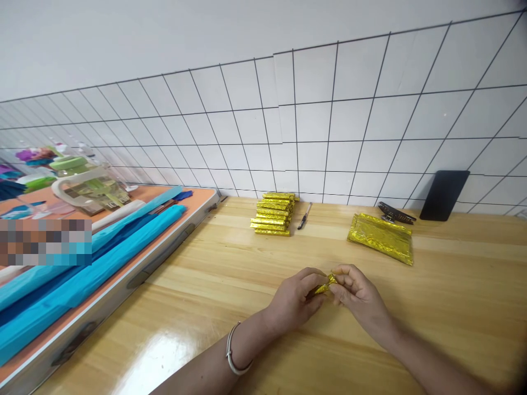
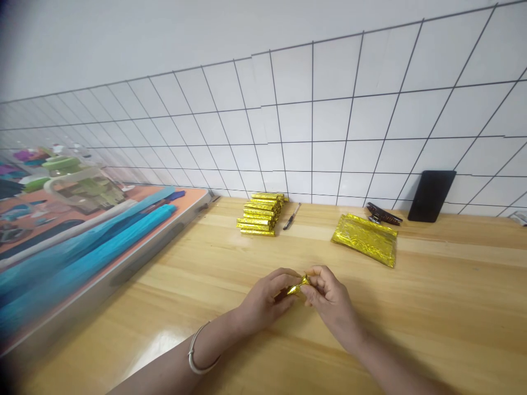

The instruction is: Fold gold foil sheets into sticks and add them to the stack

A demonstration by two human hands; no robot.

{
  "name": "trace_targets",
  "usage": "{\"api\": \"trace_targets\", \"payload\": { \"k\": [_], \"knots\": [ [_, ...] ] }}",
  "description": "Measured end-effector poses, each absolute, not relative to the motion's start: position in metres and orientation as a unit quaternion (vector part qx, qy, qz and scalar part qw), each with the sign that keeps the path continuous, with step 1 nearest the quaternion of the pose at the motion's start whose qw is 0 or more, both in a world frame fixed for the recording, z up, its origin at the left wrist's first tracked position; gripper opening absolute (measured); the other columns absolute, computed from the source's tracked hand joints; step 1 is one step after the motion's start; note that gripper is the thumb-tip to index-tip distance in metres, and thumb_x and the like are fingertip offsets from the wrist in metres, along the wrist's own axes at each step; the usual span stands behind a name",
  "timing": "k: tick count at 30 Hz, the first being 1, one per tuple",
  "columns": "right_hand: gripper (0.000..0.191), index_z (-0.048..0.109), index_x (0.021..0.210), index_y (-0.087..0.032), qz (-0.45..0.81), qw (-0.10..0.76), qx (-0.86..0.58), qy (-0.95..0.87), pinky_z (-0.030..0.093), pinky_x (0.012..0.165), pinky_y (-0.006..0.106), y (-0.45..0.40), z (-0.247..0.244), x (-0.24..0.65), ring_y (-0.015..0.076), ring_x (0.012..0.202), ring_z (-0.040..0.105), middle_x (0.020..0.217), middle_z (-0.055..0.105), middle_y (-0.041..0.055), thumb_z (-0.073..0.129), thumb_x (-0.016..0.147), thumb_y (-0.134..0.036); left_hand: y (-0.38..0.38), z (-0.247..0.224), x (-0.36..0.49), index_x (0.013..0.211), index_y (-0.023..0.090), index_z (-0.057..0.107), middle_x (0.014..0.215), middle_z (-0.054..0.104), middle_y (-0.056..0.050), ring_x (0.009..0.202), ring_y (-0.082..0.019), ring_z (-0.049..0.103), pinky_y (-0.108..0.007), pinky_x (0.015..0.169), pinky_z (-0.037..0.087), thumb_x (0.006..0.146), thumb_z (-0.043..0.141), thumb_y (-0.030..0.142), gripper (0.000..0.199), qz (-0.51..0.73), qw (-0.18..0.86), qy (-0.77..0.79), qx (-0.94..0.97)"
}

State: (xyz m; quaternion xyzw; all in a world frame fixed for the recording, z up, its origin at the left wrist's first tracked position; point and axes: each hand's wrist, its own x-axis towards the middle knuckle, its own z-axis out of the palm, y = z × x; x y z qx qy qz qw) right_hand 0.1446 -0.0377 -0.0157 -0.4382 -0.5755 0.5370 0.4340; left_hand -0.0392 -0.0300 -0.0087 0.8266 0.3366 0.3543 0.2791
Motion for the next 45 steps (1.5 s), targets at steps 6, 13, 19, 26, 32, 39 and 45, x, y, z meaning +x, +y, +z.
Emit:
{"api": "trace_targets", "payload": {
  "k": [6, 13, 19, 26, 32, 39, 45],
  "knots": [
    [0.03, 0.052, 0.106, -0.021, 0.541, 0.397, -0.434, -0.602, 0.044, 0.06, 0.024, -0.037, -0.02, 0.148, 0.0103, 0.065, 0.051, 0.075, 0.056, -0.0023, 0.055, 0.083, -0.04, -0.028, -0.01, -0.043, 0.109, 0.02, 0.055, 0.109, 0.059, -0.007, 0.094, -0.016, 0.058, -0.025, 0.078, 0.048, 0.076, 0.053, 0.007, 0.035, 0.339, 0.277, 0.333, 0.835],
    [0.029, 0.054, 0.102, -0.02, 0.537, 0.39, -0.439, -0.606, 0.043, 0.06, 0.025, -0.034, -0.024, 0.148, 0.0102, 0.062, 0.05, 0.072, 0.056, -0.0024, 0.056, 0.082, -0.041, -0.028, -0.005, -0.044, 0.104, 0.019, 0.055, 0.102, 0.061, -0.006, 0.086, -0.014, 0.058, -0.023, 0.073, 0.047, 0.077, 0.053, 0.009, 0.028, 0.304, 0.26, 0.345, 0.849],
    [0.032, 0.054, 0.1, -0.019, 0.525, 0.407, -0.453, -0.595, 0.044, 0.058, 0.025, -0.032, -0.02, 0.151, 0.0112, 0.06, 0.053, 0.067, 0.055, -0.003, 0.058, 0.08, -0.044, -0.024, 0.008, -0.053, 0.114, 0.021, 0.052, 0.102, 0.062, -0.006, 0.084, -0.016, 0.059, -0.027, 0.074, 0.047, 0.079, 0.057, 0.019, 0.036, 0.266, 0.223, 0.381, 0.857],
    [0.042, 0.057, 0.096, -0.017, 0.479, 0.517, -0.486, -0.517, 0.044, 0.051, 0.025, -0.026, -0.01, 0.155, 0.0125, 0.054, 0.054, 0.061, 0.057, -0.0012, 0.065, 0.071, -0.05, -0.013, 0.001, -0.062, 0.131, 0.027, 0.035, 0.134, 0.041, -0.009, 0.121, -0.024, 0.04, -0.039, 0.097, 0.037, 0.075, 0.068, 0.031, 0.065, 0.495, 0.294, 0.469, 0.67],
    [0.037, 0.053, 0.1, -0.018, 0.472, 0.551, -0.477, -0.495, 0.044, 0.054, 0.026, -0.028, -0.012, 0.155, 0.0136, 0.055, 0.054, 0.059, 0.057, -0.0015, 0.062, 0.077, -0.045, -0.024, -0.013, -0.039, 0.125, 0.024, 0.042, 0.134, 0.039, -0.011, 0.108, -0.02, 0.051, -0.029, 0.081, 0.044, 0.074, 0.07, 0.033, 0.059, 0.586, 0.565, 0.424, 0.396],
    [0.037, 0.056, 0.095, -0.019, 0.477, 0.514, -0.488, -0.52, 0.044, 0.054, 0.025, -0.034, -0.011, 0.149, 0.0134, 0.055, 0.053, 0.06, 0.057, -0.0019, 0.066, 0.072, -0.046, -0.033, 0.001, -0.035, 0.116, 0.022, 0.048, 0.122, 0.052, -0.01, 0.087, -0.015, 0.059, -0.023, 0.066, 0.045, 0.071, 0.073, 0.027, 0.051, 0.596, 0.646, 0.338, 0.336],
    [0.043, 0.057, 0.088, -0.02, 0.487, 0.468, -0.506, -0.536, 0.044, 0.049, 0.024, -0.032, -0.015, 0.144, 0.0125, 0.051, 0.052, 0.057, 0.056, -0.0029, 0.068, 0.064, -0.053, -0.023, 0.0, -0.044, 0.109, 0.018, 0.052, 0.107, 0.06, -0.008, 0.072, -0.01, 0.057, -0.021, 0.06, 0.043, 0.069, 0.074, 0.029, 0.047, 0.597, 0.642, 0.328, 0.351]
  ]
}}
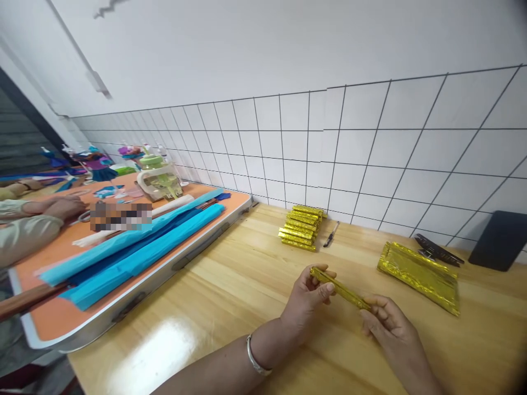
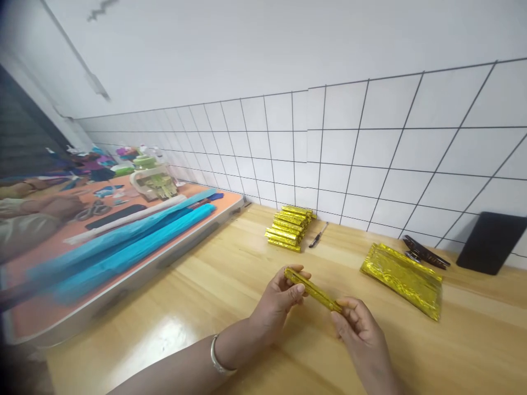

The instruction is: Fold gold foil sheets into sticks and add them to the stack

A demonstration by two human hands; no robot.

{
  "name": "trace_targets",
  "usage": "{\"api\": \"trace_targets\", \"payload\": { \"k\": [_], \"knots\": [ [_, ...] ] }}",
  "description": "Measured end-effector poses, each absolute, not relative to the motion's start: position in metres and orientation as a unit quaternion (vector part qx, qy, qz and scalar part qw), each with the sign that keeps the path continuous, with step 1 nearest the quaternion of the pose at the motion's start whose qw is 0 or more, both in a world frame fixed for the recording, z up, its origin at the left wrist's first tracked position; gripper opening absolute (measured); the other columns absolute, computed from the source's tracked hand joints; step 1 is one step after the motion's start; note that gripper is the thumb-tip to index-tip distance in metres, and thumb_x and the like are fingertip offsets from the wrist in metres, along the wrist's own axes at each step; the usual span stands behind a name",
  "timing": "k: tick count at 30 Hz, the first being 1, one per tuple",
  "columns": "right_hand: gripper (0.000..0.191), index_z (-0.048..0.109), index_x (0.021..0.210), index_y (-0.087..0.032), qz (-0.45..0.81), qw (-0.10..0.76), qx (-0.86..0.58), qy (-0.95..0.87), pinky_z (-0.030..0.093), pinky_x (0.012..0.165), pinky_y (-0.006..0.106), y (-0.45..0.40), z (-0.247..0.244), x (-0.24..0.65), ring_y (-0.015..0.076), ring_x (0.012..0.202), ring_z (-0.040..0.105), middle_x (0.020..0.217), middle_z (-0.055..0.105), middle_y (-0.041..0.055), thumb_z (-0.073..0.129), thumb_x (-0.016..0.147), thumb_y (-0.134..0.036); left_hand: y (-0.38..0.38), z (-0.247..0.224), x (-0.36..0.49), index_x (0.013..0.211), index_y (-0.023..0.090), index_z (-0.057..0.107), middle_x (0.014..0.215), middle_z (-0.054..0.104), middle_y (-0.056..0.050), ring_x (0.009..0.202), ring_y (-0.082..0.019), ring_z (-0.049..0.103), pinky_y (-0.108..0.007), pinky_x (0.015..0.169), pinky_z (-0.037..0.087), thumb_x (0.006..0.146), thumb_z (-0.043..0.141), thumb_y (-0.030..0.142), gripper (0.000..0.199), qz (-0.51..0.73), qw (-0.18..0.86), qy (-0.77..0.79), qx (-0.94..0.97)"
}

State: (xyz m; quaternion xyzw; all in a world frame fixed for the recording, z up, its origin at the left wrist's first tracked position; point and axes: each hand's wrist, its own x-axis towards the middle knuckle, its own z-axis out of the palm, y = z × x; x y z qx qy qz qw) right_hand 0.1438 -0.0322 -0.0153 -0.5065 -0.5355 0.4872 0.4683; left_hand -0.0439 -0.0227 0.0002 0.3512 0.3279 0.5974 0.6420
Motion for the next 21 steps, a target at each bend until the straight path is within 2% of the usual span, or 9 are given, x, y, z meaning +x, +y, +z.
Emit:
{"api": "trace_targets", "payload": {
  "k": [3, 6, 9, 14, 17, 21],
  "knots": [
    [0.041, 0.057, 0.087, -0.019, 0.503, 0.419, -0.503, -0.565, 0.044, 0.048, 0.023, -0.031, -0.027, 0.145, 0.0116, 0.051, 0.051, 0.059, 0.058, -0.0022, 0.067, 0.065, -0.053, -0.019, 0.003, -0.047, 0.106, 0.017, 0.054, 0.103, 0.062, -0.009, 0.075, -0.013, 0.058, -0.022, 0.062, 0.043, 0.067, 0.076, 0.032, 0.047, 0.598, 0.625, 0.324, 0.383],
    [0.037, 0.059, 0.09, -0.019, 0.472, 0.379, -0.503, -0.617, 0.044, 0.048, 0.021, -0.032, -0.035, 0.148, 0.0116, 0.051, 0.051, 0.061, 0.06, -0.0018, 0.064, 0.069, -0.05, -0.016, 0.006, -0.052, 0.105, 0.017, 0.055, 0.1, 0.063, -0.009, 0.086, -0.017, 0.059, -0.027, 0.071, 0.044, 0.066, 0.076, 0.035, 0.048, 0.593, 0.596, 0.326, 0.432],
    [0.027, 0.061, 0.091, -0.022, 0.383, 0.367, -0.501, -0.683, 0.044, 0.047, 0.02, -0.036, -0.029, 0.151, 0.0116, 0.05, 0.052, 0.062, 0.061, -0.0019, 0.06, 0.075, -0.043, -0.017, 0.008, -0.056, 0.108, 0.018, 0.053, 0.102, 0.064, -0.01, 0.091, -0.019, 0.059, -0.031, 0.079, 0.043, 0.071, 0.072, 0.034, 0.045, 0.562, 0.56, 0.336, 0.508],
    [0.011, 0.06, 0.092, -0.026, 0.208, 0.395, -0.448, -0.774, 0.047, 0.052, 0.02, -0.046, 0.008, 0.151, 0.012, 0.055, 0.058, 0.069, 0.065, -0.002, 0.053, 0.083, -0.028, -0.028, 0.016, -0.054, 0.113, 0.018, 0.048, 0.105, 0.063, -0.011, 0.086, -0.017, 0.059, -0.03, 0.076, 0.044, 0.08, 0.063, 0.028, 0.037, 0.48, 0.494, 0.358, 0.63],
    [0.024, 0.055, 0.105, -0.029, 0.148, 0.398, -0.365, -0.829, 0.049, 0.062, 0.021, -0.052, 0.029, 0.149, 0.0122, 0.067, 0.062, 0.081, 0.066, -0.0007, 0.051, 0.085, -0.017, -0.037, 0.022, -0.049, 0.115, 0.018, 0.047, 0.103, 0.064, -0.009, 0.086, -0.016, 0.058, -0.029, 0.078, 0.045, 0.08, 0.061, 0.022, 0.038, 0.432, 0.445, 0.356, 0.698],
    [0.039, 0.047, 0.12, -0.031, 0.137, 0.388, -0.322, -0.853, 0.05, 0.071, 0.023, -0.056, 0.041, 0.148, 0.0139, 0.083, 0.062, 0.094, 0.064, 0.0024, 0.049, 0.085, -0.012, -0.047, 0.021, -0.045, 0.118, 0.019, 0.047, 0.103, 0.062, -0.007, 0.087, -0.016, 0.057, -0.03, 0.08, 0.045, 0.078, 0.06, 0.017, 0.042, 0.388, 0.361, 0.378, 0.759]
  ]
}}
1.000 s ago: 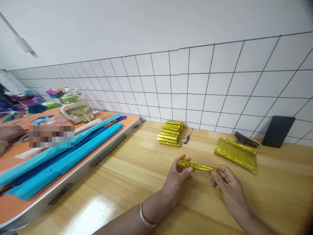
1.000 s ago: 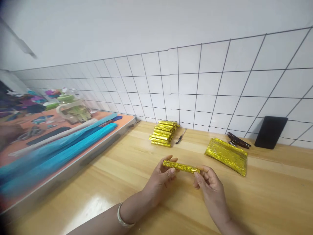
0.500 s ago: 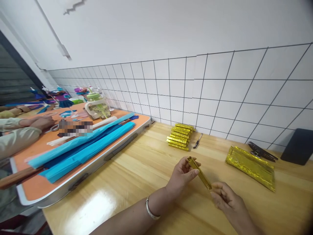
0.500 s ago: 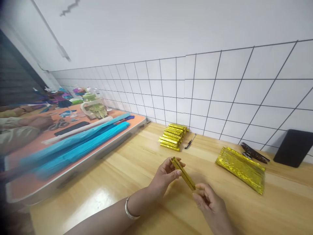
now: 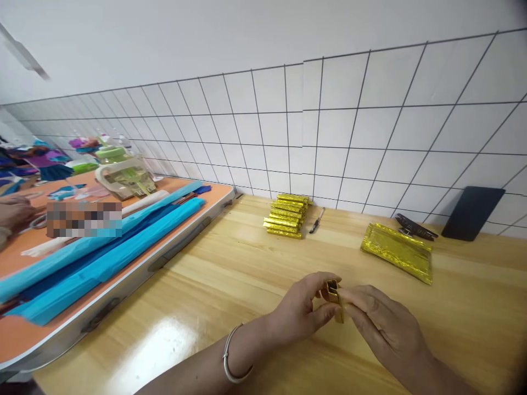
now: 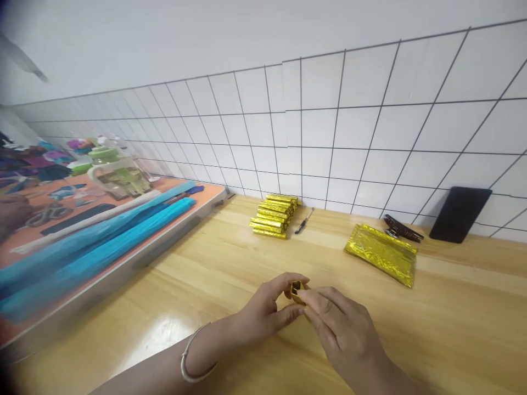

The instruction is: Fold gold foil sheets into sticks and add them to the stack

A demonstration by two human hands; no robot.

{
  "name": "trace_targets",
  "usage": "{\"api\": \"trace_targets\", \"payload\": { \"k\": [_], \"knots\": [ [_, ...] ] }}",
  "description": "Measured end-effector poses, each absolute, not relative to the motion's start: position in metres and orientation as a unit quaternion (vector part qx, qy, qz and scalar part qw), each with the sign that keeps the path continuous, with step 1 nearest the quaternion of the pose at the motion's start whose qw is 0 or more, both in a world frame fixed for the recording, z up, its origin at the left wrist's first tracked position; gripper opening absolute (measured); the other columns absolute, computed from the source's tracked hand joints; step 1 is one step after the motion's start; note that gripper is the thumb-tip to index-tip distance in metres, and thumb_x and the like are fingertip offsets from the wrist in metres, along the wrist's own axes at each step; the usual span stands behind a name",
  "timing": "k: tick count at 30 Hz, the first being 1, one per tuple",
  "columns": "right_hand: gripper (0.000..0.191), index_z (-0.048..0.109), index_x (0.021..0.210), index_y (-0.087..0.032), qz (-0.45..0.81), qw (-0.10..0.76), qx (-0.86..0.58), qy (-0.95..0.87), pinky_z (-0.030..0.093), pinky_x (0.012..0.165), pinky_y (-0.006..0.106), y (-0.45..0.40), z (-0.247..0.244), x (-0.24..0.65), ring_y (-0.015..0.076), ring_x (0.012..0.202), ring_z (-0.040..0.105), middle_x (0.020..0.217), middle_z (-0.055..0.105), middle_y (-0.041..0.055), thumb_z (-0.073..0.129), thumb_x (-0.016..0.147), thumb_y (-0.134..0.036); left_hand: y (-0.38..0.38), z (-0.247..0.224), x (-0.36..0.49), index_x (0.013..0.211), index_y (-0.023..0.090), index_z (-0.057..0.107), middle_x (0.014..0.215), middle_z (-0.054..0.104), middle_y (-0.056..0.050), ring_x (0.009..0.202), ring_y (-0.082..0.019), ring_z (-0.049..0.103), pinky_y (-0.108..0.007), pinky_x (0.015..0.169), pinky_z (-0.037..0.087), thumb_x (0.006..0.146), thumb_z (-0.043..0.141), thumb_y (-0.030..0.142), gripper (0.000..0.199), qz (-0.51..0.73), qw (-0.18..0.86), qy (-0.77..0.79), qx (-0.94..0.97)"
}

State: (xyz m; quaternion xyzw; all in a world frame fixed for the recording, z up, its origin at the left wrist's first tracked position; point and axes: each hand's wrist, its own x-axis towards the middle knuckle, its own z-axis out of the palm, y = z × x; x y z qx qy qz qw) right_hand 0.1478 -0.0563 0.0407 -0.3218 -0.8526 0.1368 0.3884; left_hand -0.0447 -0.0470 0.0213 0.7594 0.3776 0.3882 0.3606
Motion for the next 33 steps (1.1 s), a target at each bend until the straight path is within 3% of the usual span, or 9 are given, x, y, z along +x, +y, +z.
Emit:
{"api": "trace_targets", "payload": {
  "k": [7, 15, 20, 24, 33],
  "knots": [
    [0.043, 0.047, 0.122, -0.032, 0.144, 0.362, -0.325, -0.861, 0.05, 0.069, 0.022, -0.052, 0.039, 0.151, 0.0129, 0.082, 0.062, 0.097, 0.062, 0.0024, 0.046, 0.086, -0.009, -0.052, 0.022, -0.041, 0.119, 0.019, 0.044, 0.093, 0.061, -0.006, 0.083, -0.016, 0.059, -0.031, 0.079, 0.047, 0.079, 0.056, 0.018, 0.042, 0.37, 0.291, 0.368, 0.802],
    [0.035, 0.05, 0.115, -0.03, 0.155, 0.386, -0.34, -0.843, 0.051, 0.069, 0.026, -0.047, 0.035, 0.152, 0.0148, 0.08, 0.062, 0.093, 0.063, 0.0024, 0.046, 0.086, -0.012, -0.053, 0.017, -0.04, 0.122, 0.021, 0.039, 0.098, 0.061, -0.006, 0.082, -0.015, 0.058, -0.029, 0.075, 0.049, 0.079, 0.056, 0.017, 0.047, 0.418, 0.256, 0.385, 0.782],
    [0.033, 0.048, 0.114, -0.03, 0.161, 0.391, -0.334, -0.842, 0.05, 0.07, 0.026, -0.047, 0.033, 0.151, 0.0146, 0.081, 0.06, 0.093, 0.061, 0.003, 0.046, 0.087, -0.011, -0.054, 0.015, -0.038, 0.113, 0.023, 0.046, 0.114, 0.057, -0.009, 0.083, -0.014, 0.058, -0.03, 0.077, 0.05, 0.079, 0.055, 0.013, 0.037, 0.473, 0.198, 0.354, 0.782],
    [0.032, 0.048, 0.112, -0.029, 0.164, 0.391, -0.34, -0.839, 0.049, 0.071, 0.026, -0.047, 0.032, 0.151, 0.0139, 0.081, 0.059, 0.092, 0.06, 0.0021, 0.048, 0.086, -0.01, -0.054, 0.018, -0.039, 0.104, 0.022, 0.051, 0.11, 0.059, -0.008, 0.097, -0.016, 0.058, -0.028, 0.081, 0.049, 0.079, 0.054, 0.008, 0.029, 0.476, 0.201, 0.338, 0.786],
    [0.026, 0.049, 0.106, -0.027, 0.168, 0.396, -0.335, -0.838, 0.048, 0.066, 0.025, -0.048, 0.036, 0.151, 0.0135, 0.075, 0.059, 0.085, 0.06, 0.0009, 0.048, 0.085, -0.012, -0.053, 0.027, -0.04, 0.102, 0.021, 0.055, 0.11, 0.06, -0.009, 0.096, -0.016, 0.059, -0.027, 0.08, 0.049, 0.082, 0.05, 0.007, 0.025, 0.465, 0.202, 0.33, 0.796]
  ]
}}
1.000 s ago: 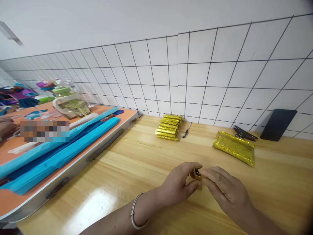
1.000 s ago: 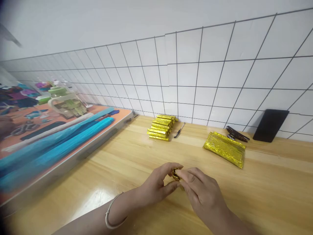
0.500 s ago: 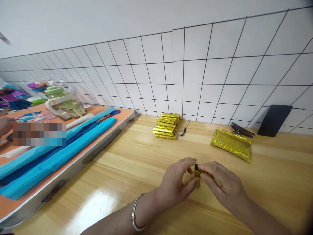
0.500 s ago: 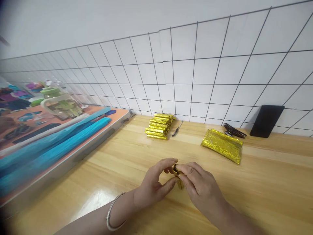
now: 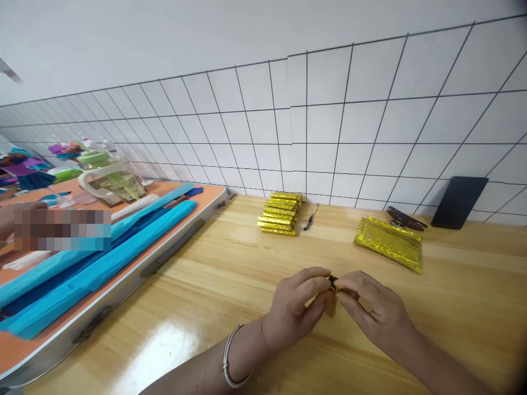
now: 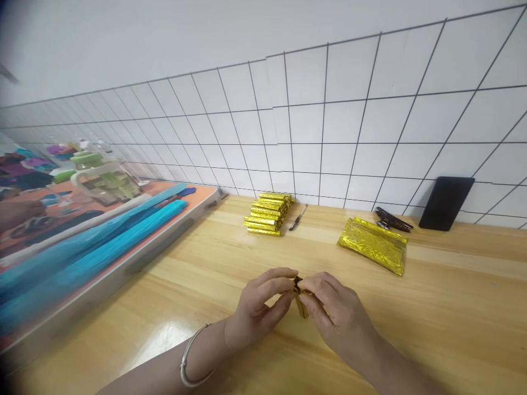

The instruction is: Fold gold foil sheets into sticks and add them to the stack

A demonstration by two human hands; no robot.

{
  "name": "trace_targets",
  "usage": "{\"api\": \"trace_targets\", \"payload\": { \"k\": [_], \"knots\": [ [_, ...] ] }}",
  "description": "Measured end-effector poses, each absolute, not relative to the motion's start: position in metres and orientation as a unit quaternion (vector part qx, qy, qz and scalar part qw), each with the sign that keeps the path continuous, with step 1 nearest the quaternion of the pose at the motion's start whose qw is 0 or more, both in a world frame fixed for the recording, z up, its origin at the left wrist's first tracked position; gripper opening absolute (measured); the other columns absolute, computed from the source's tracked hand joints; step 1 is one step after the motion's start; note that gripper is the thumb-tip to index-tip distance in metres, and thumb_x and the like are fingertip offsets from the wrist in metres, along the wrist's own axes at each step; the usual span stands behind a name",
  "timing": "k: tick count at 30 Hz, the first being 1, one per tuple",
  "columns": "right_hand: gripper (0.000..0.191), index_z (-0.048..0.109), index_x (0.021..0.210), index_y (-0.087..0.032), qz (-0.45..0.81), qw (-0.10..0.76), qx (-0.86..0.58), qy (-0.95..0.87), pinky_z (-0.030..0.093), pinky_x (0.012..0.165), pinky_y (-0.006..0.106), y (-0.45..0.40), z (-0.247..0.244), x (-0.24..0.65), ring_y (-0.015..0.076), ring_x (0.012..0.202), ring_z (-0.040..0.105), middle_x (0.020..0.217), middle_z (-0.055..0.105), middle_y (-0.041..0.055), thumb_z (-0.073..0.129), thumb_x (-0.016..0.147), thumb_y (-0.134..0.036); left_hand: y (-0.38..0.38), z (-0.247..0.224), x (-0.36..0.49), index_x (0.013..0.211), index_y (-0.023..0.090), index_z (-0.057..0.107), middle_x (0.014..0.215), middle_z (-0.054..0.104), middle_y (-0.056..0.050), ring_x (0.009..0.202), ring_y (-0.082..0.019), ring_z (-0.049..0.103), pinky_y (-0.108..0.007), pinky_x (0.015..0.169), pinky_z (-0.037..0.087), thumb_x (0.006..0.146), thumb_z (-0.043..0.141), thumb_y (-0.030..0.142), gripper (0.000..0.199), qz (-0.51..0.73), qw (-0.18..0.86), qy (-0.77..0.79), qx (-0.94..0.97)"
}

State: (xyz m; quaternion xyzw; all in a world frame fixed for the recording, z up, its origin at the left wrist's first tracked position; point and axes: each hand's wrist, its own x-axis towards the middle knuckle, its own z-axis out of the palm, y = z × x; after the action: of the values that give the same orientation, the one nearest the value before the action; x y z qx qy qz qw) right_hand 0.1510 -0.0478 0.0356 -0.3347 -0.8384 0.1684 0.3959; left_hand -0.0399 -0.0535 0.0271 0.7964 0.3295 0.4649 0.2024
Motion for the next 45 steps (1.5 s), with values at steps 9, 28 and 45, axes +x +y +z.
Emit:
{"api": "trace_targets", "payload": {
  "k": [9, 28, 45],
  "knots": [
    [0.022, 0.05, 0.1, -0.026, 0.182, 0.389, -0.344, -0.835, 0.046, 0.062, 0.023, -0.0471, 0.0387, 0.1529, 0.0118, 0.069, 0.056, 0.078, 0.057, -0.0006, 0.048, 0.085, -0.011, -0.0511, 0.0282, -0.0389, 0.1, 0.02, 0.054, 0.099, 0.062, -0.006, 0.09, -0.013, 0.059, -0.024, 0.078, 0.049, 0.083, 0.048, 0.005, 0.023, 0.484, 0.223, 0.322, 0.783],
    [0.021, 0.053, 0.097, -0.025, 0.183, 0.398, -0.313, -0.842, 0.045, 0.064, 0.022, -0.0431, 0.04, 0.1541, 0.01, 0.071, 0.056, 0.08, 0.059, -0.0013, 0.05, 0.085, -0.009, -0.05, 0.0239, -0.0355, 0.099, 0.018, 0.056, 0.089, 0.065, -0.003, 0.076, -0.01, 0.059, -0.021, 0.069, 0.048, 0.083, 0.05, 0.008, 0.02, 0.493, 0.225, 0.36, 0.759],
    [0.021, 0.053, 0.1, -0.025, 0.169, 0.403, -0.325, -0.839, 0.045, 0.065, 0.021, -0.0423, 0.036, 0.1536, 0.0094, 0.073, 0.056, 0.083, 0.059, -0.001, 0.052, 0.085, -0.01, -0.0521, 0.0226, -0.0346, 0.101, 0.019, 0.054, 0.092, 0.063, -0.003, 0.069, -0.009, 0.057, -0.021, 0.066, 0.049, 0.08, 0.054, 0.009, 0.023, 0.493, 0.232, 0.363, 0.755]
  ]
}}
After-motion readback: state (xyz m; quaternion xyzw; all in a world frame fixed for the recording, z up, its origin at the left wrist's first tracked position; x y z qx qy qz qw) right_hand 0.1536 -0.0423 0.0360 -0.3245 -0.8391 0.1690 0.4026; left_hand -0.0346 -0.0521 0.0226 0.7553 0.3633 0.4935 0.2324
